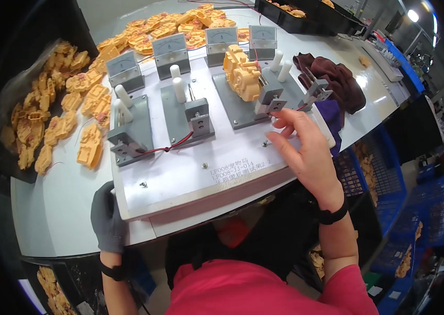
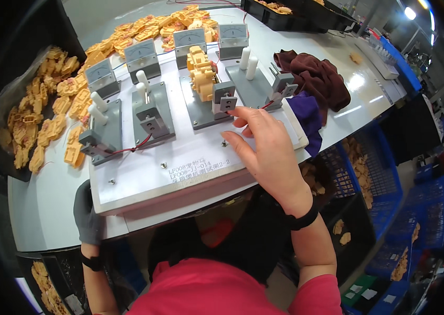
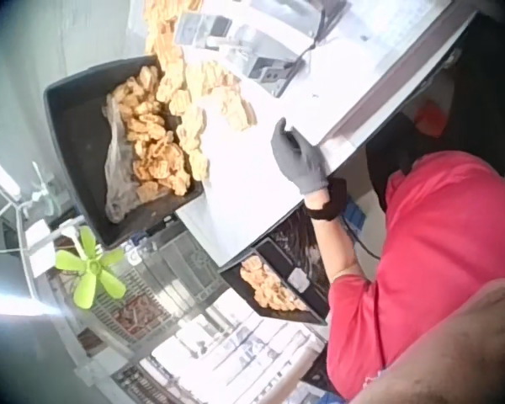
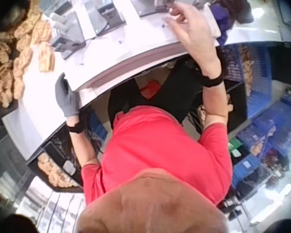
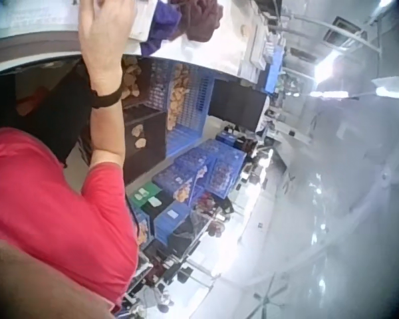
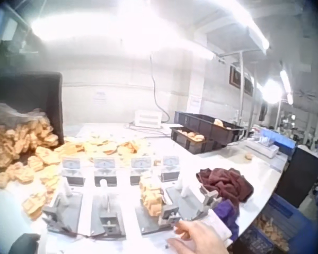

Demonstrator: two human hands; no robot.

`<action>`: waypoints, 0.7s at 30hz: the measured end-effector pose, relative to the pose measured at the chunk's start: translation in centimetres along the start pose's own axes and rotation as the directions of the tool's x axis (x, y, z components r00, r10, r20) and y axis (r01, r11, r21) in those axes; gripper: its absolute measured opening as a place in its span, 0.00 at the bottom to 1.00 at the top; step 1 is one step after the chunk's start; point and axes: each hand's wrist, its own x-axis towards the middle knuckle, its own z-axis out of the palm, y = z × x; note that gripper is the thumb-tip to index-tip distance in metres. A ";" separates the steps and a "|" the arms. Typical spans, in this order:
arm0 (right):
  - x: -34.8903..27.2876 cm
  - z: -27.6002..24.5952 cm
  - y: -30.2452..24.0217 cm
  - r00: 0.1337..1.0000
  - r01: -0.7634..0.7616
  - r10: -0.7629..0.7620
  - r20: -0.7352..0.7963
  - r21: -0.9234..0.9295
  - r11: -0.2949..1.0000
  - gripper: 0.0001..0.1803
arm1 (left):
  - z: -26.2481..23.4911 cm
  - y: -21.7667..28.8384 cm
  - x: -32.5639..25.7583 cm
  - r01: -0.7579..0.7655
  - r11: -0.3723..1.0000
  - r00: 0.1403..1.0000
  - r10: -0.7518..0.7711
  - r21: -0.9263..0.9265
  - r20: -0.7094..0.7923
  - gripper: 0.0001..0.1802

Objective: The person picks up yellow plastic components from a bin and places them into a testing jig on a white table. They manipulate the parts within the jig, which is connected to wires and meters, and then remove them to place them back into the bin. The person repeats this process for multiple components throughout the video.

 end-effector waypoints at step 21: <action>0.4 0.1 -0.5 0.971 -0.111 0.116 0.208 -0.035 0.993 0.04 | 1.0 -0.2 0.0 -0.060 0.970 0.996 0.043 0.234 0.074 0.23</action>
